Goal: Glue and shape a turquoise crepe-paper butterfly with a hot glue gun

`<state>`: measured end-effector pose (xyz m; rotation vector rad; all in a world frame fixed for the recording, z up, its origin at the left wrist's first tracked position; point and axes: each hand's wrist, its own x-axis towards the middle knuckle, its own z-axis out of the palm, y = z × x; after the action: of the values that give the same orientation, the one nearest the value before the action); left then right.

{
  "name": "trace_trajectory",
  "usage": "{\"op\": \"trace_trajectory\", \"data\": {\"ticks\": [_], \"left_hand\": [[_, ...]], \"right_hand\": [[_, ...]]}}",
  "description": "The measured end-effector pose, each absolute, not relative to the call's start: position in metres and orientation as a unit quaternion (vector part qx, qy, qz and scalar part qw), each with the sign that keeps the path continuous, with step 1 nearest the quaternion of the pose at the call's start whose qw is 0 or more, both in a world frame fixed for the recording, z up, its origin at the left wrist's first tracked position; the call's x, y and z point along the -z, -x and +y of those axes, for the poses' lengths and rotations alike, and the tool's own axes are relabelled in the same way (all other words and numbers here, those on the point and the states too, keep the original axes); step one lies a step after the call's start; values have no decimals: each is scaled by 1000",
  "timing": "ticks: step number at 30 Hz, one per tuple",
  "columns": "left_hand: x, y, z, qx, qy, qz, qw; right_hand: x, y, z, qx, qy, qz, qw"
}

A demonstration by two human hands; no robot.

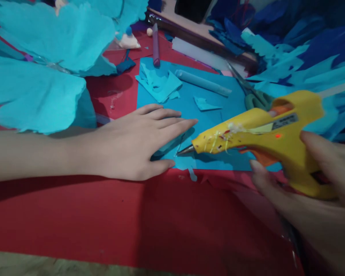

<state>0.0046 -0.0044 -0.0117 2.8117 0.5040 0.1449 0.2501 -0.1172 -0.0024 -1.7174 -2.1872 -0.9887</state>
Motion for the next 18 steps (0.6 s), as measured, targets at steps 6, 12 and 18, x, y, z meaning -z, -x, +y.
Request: {"op": "trace_trajectory", "data": {"ticks": [6,12,18], "left_hand": [[13,-5,-4,-61,-972,172,146],[15,-5,-3,-68,-972,172,147],[13,-5,-4,-61,-972,172,148]], "right_hand": [[1,-245,-114,409,521,-745,76],[3,-246,-116,382,507,-768,83],[2,-243,-115,410,537,-734,67]]}}
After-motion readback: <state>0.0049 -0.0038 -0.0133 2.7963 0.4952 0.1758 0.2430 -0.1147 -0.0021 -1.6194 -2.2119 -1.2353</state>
